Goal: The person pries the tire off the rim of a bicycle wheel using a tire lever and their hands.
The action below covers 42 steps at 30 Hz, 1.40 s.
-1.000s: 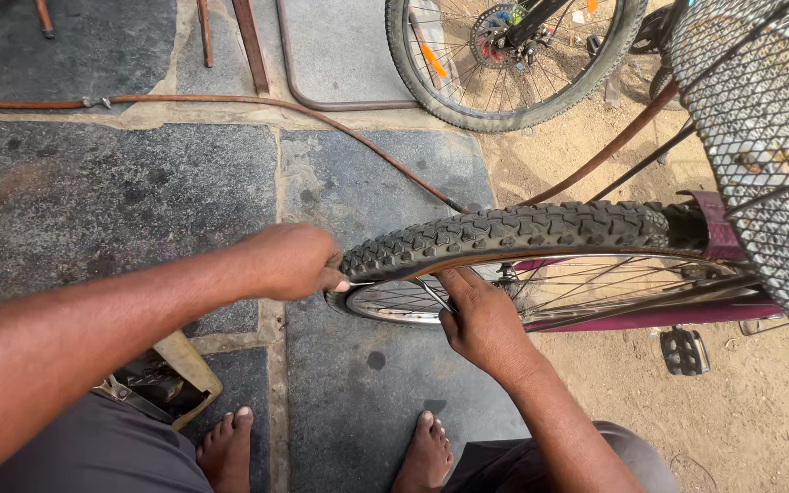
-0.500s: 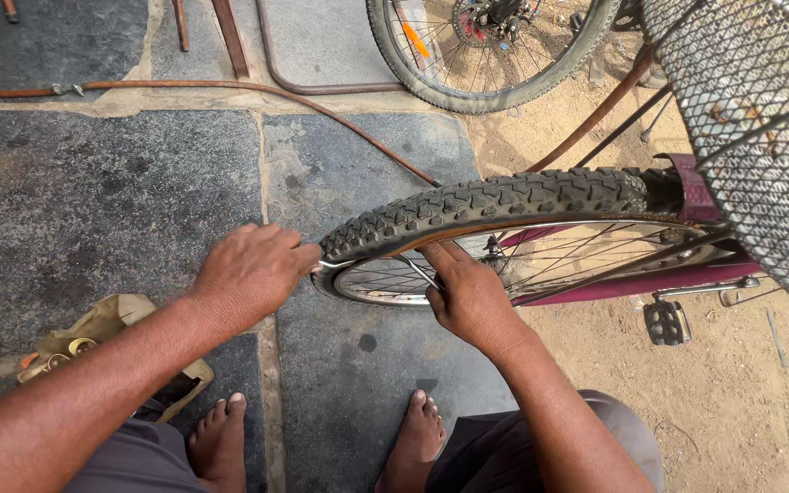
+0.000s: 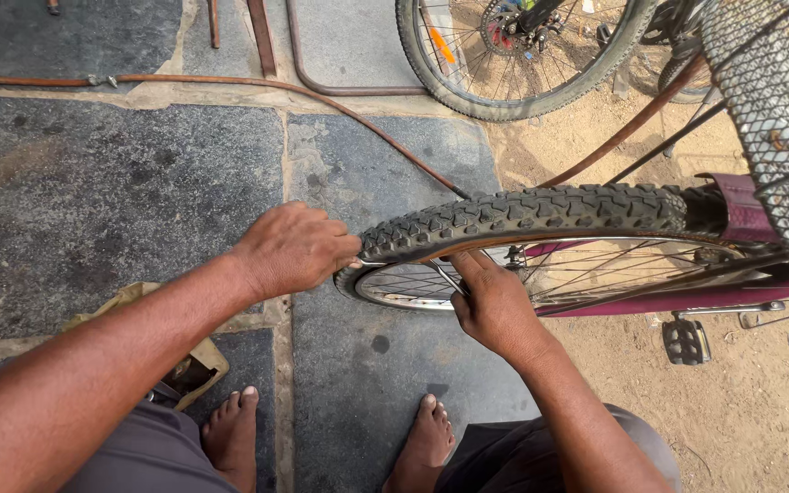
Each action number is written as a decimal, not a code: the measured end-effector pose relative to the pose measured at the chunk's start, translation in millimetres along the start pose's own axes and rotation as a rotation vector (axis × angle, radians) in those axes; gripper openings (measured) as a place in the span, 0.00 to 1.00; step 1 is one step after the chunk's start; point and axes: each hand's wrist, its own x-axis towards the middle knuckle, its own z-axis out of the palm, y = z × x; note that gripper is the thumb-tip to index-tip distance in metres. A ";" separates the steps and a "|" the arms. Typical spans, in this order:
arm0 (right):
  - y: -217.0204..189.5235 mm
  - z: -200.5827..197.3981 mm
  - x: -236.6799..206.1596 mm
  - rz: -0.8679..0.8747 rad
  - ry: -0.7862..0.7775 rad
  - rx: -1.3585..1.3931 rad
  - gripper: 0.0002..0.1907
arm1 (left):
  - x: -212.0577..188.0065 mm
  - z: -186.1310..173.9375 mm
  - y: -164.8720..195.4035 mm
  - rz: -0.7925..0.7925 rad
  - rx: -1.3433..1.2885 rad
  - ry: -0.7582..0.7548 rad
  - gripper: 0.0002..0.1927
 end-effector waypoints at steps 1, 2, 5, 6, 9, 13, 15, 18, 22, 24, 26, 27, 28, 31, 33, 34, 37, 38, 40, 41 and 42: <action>0.3 0.6 -0.1 -0.008 0.017 -0.009 0.37 | 3.4 -1.6 -2.3 0.031 0.039 -0.040 0.16; 0.4 1.2 0.3 -0.015 0.029 -0.015 0.36 | 5.8 -3.2 -3.2 0.023 0.021 -0.025 0.15; 0.1 2.7 1.4 -0.032 0.056 -0.011 0.34 | 7.8 -8.5 4.4 0.005 -0.024 0.054 0.12; -0.1 3.0 2.2 -0.034 0.060 -0.008 0.33 | 7.3 -9.9 10.3 -0.004 -0.039 0.102 0.11; -1.9 3.0 6.0 0.025 0.048 -0.020 0.31 | 3.9 -9.4 38.9 -0.233 -0.068 -0.105 0.10; -5.9 1.0 12.0 -0.030 0.116 0.030 0.31 | 2.8 -1.6 58.4 -0.349 -0.093 0.034 0.07; -8.3 -0.8 15.3 -0.062 0.161 0.051 0.32 | 4.0 6.0 58.9 -0.383 -0.173 0.021 0.08; -12.1 -3.1 19.7 -0.050 0.150 0.048 0.34 | 9.5 25.4 61.9 -0.574 -0.350 0.019 0.12; -21.7 -2.6 17.6 0.053 0.131 -0.051 0.33 | 18.9 70.6 99.5 -0.735 -0.865 0.450 0.16; -31.0 -0.6 11.9 0.025 0.208 -0.082 0.35 | 19.5 95.1 121.5 -0.791 -1.206 0.359 0.19; -44.5 1.8 1.9 0.027 0.323 -0.097 0.32 | 9.3 114.4 143.2 -0.884 -1.541 0.064 0.19; -51.7 2.4 -1.5 0.026 0.395 -0.103 0.31 | 3.4 120.6 151.2 -0.923 -1.685 -0.178 0.17; -58.9 2.0 -4.0 0.122 0.310 -0.108 0.23 | -4.4 124.0 158.6 -0.868 -1.607 -0.213 0.17; -79.8 -5.1 -14.4 0.340 0.097 -0.129 0.11 | -21.6 118.4 171.1 -0.758 -1.451 -0.262 0.18; -91.1 -13.7 -18.3 0.382 0.038 -0.155 0.13 | -29.5 104.2 172.9 -0.659 -1.255 -0.247 0.17; -96.0 -17.9 -18.9 0.326 0.096 -0.072 0.14 | -31.8 95.5 171.1 -0.588 -1.092 -0.214 0.15; -111.3 -23.4 -18.5 0.375 0.173 0.455 0.23 | -40.4 68.1 160.3 -0.497 -0.919 -0.240 0.13; -116.5 -21.9 -16.1 0.530 0.136 0.812 0.24 | -43.1 59.9 155.0 -0.484 -0.912 -0.265 0.14; -126.9 -14.6 -7.3 0.671 0.174 1.284 0.25 | -46.9 46.4 143.8 -0.474 -0.848 -0.308 0.14; -132.8 -9.0 -2.4 0.666 0.254 1.397 0.24 | -49.0 41.6 139.2 -0.469 -0.819 -0.334 0.14; -138.9 -3.0 1.5 0.665 0.335 1.509 0.22 | -50.7 37.9 135.0 -0.472 -0.811 -0.375 0.15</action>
